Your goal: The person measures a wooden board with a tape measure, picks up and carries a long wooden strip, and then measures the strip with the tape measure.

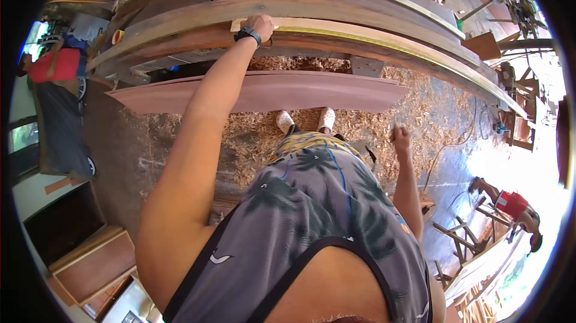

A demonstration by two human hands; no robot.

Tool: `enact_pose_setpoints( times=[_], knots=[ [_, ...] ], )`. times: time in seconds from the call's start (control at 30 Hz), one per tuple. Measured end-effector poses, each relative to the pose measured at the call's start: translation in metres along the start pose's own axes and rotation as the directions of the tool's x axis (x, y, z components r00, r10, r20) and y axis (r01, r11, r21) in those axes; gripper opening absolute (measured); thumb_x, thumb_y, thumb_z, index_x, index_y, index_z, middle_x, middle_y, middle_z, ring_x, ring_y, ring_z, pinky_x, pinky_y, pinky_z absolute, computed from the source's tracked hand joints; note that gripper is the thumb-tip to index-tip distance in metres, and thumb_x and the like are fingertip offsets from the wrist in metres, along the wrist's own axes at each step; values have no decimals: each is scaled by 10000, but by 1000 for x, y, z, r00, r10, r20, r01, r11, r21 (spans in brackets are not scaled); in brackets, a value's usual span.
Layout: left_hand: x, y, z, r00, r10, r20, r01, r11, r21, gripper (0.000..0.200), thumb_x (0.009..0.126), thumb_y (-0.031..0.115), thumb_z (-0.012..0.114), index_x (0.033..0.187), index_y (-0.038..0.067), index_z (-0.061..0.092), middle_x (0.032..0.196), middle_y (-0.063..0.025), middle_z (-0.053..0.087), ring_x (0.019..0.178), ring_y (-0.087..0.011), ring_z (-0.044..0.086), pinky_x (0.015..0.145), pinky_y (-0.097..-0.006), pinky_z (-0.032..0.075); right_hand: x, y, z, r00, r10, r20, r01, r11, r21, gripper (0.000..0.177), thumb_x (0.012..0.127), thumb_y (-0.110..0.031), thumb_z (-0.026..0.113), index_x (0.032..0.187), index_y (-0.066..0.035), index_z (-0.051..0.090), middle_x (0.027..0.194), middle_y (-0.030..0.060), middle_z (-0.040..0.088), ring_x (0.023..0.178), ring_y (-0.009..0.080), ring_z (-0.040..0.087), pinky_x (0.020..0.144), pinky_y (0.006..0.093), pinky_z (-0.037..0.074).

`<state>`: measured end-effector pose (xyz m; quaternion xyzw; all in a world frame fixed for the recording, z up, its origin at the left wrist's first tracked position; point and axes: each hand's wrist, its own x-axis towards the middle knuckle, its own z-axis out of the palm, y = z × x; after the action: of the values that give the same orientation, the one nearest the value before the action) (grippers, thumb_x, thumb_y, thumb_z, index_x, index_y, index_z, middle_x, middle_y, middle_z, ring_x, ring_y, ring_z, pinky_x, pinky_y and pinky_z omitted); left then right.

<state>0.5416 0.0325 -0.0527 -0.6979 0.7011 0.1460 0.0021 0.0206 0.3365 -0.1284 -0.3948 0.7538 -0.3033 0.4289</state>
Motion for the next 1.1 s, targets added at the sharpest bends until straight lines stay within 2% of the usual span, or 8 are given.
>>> enact_pose_setpoints(
  times=[0.13, 0.2, 0.43, 0.5, 0.63, 0.8, 0.97, 1.1],
  knots=[
    [0, -7, -7, 1000, -13, 11, 13, 1000, -27, 274, 873, 380, 646, 979, 138, 720, 1022, -144, 695, 975, -351, 640, 847, -475, 506, 48, -78, 37, 995, -50, 88, 34, 985, 169, 366, 960, -340, 585, 796, -21, 656, 589, 13, 556, 532, 80, 503, 498, 261, 397],
    [11, -18, 3, 999, -7, 50, 5, 999, 34, 274, 888, 351, 624, 1042, 151, 730, 1073, -126, 699, 1032, -335, 640, 887, -477, 502, 56, -132, 64, 980, -158, 124, 130, 970, 204, 332, 957, -304, 589, 814, -10, 652, 638, 29, 586, 576, 88, 529, 552, 250, 434],
    [0, -16, -16, 999, -28, 22, 26, 995, 94, 292, 843, 349, 654, 1001, 114, 725, 1038, -167, 693, 1002, -354, 643, 885, -463, 507, 96, -244, 149, 888, -358, 288, 331, 933, 142, 261, 945, -224, 599, 959, 27, 668, 791, 62, 666, 733, 126, 619, 697, 262, 497],
    [0, -13, -17, 997, -79, 2, 79, 992, 95, 284, 836, 330, 641, 995, 111, 728, 1034, -165, 696, 1001, -353, 649, 886, -459, 510, 106, -262, 170, 812, -458, 361, 384, 886, 260, 239, 931, -183, 575, 976, 32, 668, 798, 71, 670, 743, 136, 628, 711, 269, 506],
    [3, -19, -10, 999, -25, -25, 26, 998, 51, 277, 834, 318, 629, 986, 109, 731, 1018, -162, 702, 974, -354, 661, 872, -458, 516, 124, -286, 207, 818, -452, 356, 343, 880, 329, 237, 919, -159, 545, 993, 30, 667, 802, 79, 669, 754, 143, 634, 738, 271, 514],
    [-3, -18, -14, 997, -5, -80, 9, 998, 58, 260, 814, 307, 657, 979, 122, 736, 999, -158, 706, 961, -345, 669, 854, -444, 526, 154, -290, 245, 874, -314, 372, 266, 948, 175, 248, 882, -157, 554, 918, 48, 690, 739, 89, 677, 684, 151, 641, 661, 282, 533],
    [-4, -15, -16, 998, -41, -49, 42, 999, 2, 234, 842, 286, 661, 970, 108, 743, 1067, -103, 702, 1062, -306, 636, 877, -440, 517, 167, -303, 261, 857, -348, 381, 331, 937, 111, 249, 883, -178, 568, 883, 32, 701, 736, 103, 682, 661, 149, 641, 620, 278, 532],
    [3, -22, -4, 995, 2, -96, 0, 1000, 20, 273, 820, 295, 683, 993, 88, 729, 1026, -148, 695, 970, -351, 659, 828, -444, 544, 174, -301, 268, 851, -342, 398, 302, 940, 161, 243, 875, -178, 569, 862, 22, 707, 750, 106, 690, 654, 150, 642, 614, 272, 531]
  ],
)
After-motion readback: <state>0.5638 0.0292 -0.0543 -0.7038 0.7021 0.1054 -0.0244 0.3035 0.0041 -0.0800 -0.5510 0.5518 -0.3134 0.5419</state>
